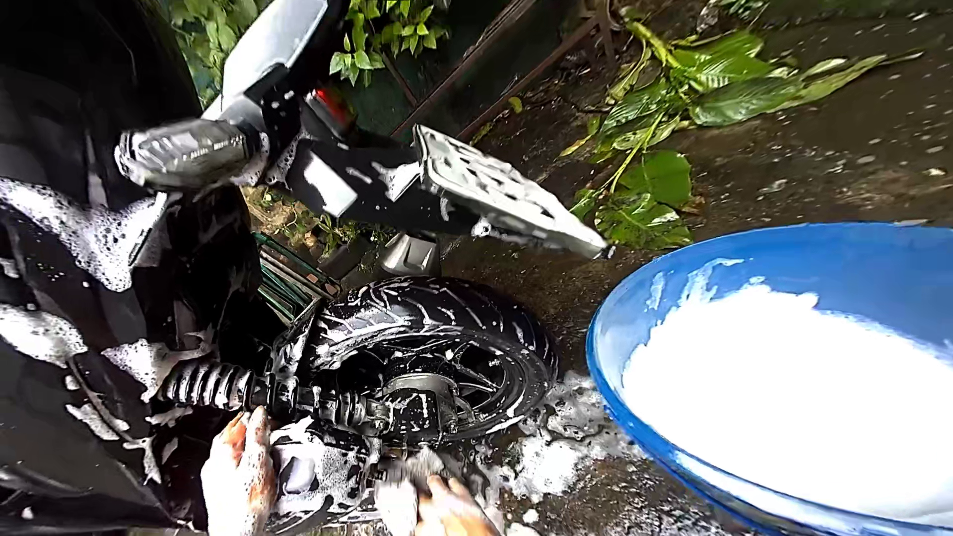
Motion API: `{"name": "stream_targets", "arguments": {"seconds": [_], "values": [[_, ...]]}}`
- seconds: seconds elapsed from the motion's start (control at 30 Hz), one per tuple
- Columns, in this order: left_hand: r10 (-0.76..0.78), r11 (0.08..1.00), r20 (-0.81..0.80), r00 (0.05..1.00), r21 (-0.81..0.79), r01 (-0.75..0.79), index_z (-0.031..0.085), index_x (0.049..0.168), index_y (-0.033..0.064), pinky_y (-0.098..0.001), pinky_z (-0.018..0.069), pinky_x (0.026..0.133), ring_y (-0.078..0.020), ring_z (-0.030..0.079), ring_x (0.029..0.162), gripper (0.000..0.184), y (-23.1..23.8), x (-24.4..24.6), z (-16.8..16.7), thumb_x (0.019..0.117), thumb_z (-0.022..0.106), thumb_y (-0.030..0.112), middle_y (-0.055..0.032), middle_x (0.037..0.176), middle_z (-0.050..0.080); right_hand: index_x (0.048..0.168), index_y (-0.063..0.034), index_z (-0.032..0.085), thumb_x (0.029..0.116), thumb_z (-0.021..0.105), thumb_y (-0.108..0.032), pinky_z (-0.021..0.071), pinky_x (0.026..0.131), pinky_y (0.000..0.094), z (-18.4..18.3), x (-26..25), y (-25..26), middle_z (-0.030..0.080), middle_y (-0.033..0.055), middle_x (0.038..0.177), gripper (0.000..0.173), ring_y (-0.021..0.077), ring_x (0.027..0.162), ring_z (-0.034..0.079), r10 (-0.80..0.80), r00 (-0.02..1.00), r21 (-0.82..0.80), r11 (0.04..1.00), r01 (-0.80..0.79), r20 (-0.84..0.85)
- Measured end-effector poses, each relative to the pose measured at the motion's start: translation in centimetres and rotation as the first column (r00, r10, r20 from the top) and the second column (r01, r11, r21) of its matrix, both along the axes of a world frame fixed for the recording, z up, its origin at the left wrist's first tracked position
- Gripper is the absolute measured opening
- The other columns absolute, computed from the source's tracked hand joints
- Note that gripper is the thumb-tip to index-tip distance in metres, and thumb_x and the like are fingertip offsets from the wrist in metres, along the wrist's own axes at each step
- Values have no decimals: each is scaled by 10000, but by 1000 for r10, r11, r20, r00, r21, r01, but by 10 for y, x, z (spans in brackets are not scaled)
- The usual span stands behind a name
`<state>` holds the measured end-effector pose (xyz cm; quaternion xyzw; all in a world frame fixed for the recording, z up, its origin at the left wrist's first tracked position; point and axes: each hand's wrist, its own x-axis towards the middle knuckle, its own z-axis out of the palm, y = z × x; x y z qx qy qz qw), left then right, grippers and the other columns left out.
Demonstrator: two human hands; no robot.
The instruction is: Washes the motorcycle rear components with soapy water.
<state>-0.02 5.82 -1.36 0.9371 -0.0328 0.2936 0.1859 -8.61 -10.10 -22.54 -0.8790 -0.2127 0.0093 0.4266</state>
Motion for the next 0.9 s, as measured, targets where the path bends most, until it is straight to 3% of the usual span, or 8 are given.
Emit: {"name": "stream_targets", "arguments": {"seconds": [0.07,0.13,0.2,0.33,0.43,0.57,0.77,0.9], "values": [[1,999,-1,1000,-40,-2,718,1149,5,-440,534,955,-196,680,1069,431,3,0,-1,1045,523,376,-145,1152,718,1213,9,690,1012,551,-387,420,1078,624,21,9,16,578,284,1366,466,482,1332,489,-103,980,-2,995,105,-172],[-8,998,-2,1000,-64,8,718,1120,11,-434,538,939,-183,680,1052,405,7,-1,-4,1038,537,365,-133,1131,719,1250,42,662,1028,518,-209,437,1058,623,35,-3,31,551,332,1356,365,503,1298,505,-101,960,3,994,105,-261],[-29,997,20,999,-78,30,726,1103,11,-429,536,947,-187,676,1067,394,8,3,-4,1026,552,356,-135,1145,714,1191,54,687,1015,488,-83,451,1035,603,33,-18,41,636,310,1251,299,483,1238,566,-43,989,10,999,45,-144],[-39,996,27,999,-84,41,726,1086,18,-419,549,895,-170,684,1017,351,13,2,-5,1036,544,313,-124,1124,719,1095,-10,729,987,541,-106,527,938,541,7,-11,61,676,229,1163,237,416,1119,633,-31,993,83,996,22,112],[-73,994,44,996,-82,77,735,1053,40,-373,561,777,-121,680,859,357,15,3,-6,1040,531,333,-81,1007,725,1146,-8,712,982,535,-46,486,993,594,39,-4,56,650,222,1277,244,422,1229,589,-23,1000,29,999,22,3],[-49,997,35,998,-60,51,734,1109,36,-398,557,865,-135,692,969,374,15,-2,-7,1043,520,337,-97,1101,729,1237,-29,678,1025,520,-164,422,1052,621,47,8,27,616,247,1322,297,460,1271,537,97,990,-78,991,-105,-98],[-77,993,60,995,-80,82,753,1070,67,-369,561,888,-111,693,1005,343,17,1,-8,1036,526,323,-59,1108,738,1068,-47,705,991,541,-390,473,1000,586,-10,21,-14,698,175,1188,388,408,1211,602,-25,996,-85,996,32,88],[-62,992,56,997,-106,68,755,1077,75,-381,565,870,-116,699,986,348,17,0,-10,1037,528,335,-56,1104,744,1138,-35,713,1031,475,-474,436,1061,610,20,3,9,667,202,1258,510,431,1298,538,-13,998,-35,999,11,-63]]}}
